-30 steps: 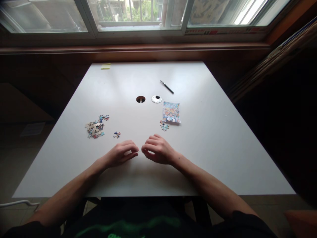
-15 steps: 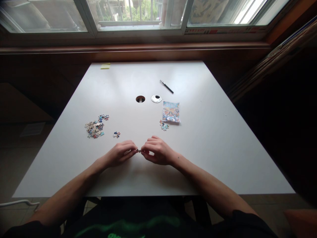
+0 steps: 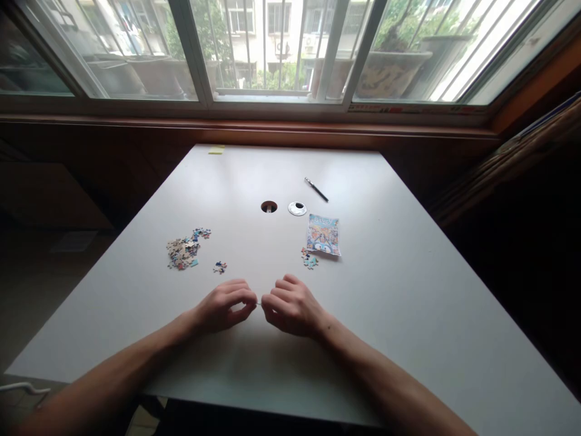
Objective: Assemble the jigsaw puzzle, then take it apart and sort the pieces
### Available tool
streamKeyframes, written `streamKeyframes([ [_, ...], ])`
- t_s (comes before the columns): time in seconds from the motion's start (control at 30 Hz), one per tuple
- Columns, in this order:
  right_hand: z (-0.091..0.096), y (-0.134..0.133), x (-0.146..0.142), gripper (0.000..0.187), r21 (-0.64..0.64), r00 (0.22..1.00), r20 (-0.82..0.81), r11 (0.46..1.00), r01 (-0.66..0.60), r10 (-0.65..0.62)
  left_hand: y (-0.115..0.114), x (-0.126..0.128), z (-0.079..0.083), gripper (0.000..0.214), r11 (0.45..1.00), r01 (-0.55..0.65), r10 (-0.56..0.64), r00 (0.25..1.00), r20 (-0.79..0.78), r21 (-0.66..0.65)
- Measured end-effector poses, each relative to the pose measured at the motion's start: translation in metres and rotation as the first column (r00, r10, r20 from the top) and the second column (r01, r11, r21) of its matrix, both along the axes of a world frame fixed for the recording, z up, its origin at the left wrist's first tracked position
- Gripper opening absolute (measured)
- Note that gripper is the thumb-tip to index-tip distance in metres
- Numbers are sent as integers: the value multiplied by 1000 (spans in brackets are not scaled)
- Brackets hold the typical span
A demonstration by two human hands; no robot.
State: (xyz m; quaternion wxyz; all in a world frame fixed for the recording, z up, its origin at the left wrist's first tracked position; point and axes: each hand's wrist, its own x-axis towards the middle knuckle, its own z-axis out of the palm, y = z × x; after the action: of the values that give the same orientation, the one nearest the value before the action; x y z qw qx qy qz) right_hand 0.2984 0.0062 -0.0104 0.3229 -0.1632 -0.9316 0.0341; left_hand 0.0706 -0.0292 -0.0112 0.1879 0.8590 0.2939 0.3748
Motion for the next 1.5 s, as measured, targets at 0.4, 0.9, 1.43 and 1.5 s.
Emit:
streamKeyframes([
  [0.4,-2,4,9,8,15,1000,16,1000,14,-15,21,-44,11,14,977,-188,197,977,-79,104],
  [0.9,-7,6,10,9,-30,1000,-14,1000,5,-5,50,-95,7,19,835,-525,547,758,-354,166],
  [1.43,-4,6,10,9,-75,998,-64,997,20,-25,48,-143,21,23,541,-799,778,355,-518,265],
  [1.5,-2,6,11,10,-71,998,-63,997,25,-30,49,-143,19,23,543,-798,775,356,-521,263],
])
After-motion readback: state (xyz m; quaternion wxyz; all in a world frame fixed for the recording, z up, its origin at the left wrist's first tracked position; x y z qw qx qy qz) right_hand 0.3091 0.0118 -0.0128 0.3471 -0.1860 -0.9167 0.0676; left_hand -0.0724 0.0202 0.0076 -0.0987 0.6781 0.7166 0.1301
